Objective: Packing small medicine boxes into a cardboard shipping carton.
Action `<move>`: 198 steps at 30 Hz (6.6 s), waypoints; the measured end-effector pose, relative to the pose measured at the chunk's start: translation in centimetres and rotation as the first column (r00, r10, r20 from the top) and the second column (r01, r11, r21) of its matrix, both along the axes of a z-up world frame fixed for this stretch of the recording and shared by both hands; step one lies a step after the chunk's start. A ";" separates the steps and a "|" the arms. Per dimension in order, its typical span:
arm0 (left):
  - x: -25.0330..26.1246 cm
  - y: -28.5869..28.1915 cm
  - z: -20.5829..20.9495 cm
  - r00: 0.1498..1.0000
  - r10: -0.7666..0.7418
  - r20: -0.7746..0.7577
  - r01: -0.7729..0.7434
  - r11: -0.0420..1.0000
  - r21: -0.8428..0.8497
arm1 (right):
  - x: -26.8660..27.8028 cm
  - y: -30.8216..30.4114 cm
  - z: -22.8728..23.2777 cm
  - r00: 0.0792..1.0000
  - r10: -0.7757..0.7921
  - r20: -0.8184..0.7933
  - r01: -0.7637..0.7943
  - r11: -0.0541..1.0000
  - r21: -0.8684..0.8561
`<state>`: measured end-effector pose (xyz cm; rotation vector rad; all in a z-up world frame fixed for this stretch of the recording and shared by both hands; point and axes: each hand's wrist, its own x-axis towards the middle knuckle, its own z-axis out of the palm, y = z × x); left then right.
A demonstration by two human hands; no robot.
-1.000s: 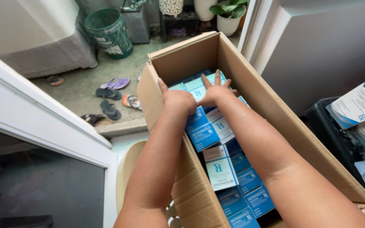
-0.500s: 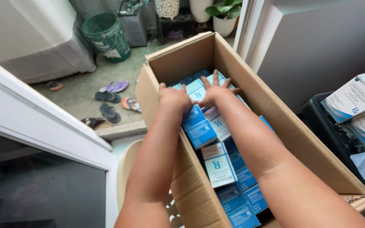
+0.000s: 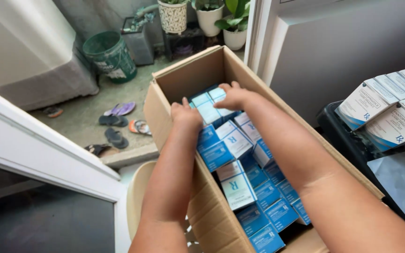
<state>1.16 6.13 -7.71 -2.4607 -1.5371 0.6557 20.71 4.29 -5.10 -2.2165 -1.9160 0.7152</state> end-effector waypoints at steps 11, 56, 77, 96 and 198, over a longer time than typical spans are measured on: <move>0.6 -0.3 1.3 0.988 0.152 0.043 -0.144 0.980 -0.140 | -5.6 -2.8 1.2 0.996 -0.056 0.073 0.053 0.998 0.042; -1.1 -14.5 22.4 0.621 -0.053 0.782 0.084 0.996 0.001 | 6.2 -30.7 12.7 0.723 0.122 -0.680 0.002 0.984 0.179; 4.7 -29.6 12.6 0.887 -0.460 0.037 0.437 0.812 -0.386 | 13.1 -49.5 13.8 0.991 0.067 -0.112 -0.029 0.950 0.312; 18.9 -36.2 25.6 0.416 -0.705 0.575 0.903 0.393 -0.173 | 17.2 -59.3 14.8 0.942 -0.045 -0.333 0.218 0.836 0.503; 46.1 -58.7 7.0 -0.576 -0.235 0.783 0.656 0.440 0.614 | 28.6 -78.7 9.7 0.714 -0.309 -0.628 0.629 -0.112 0.770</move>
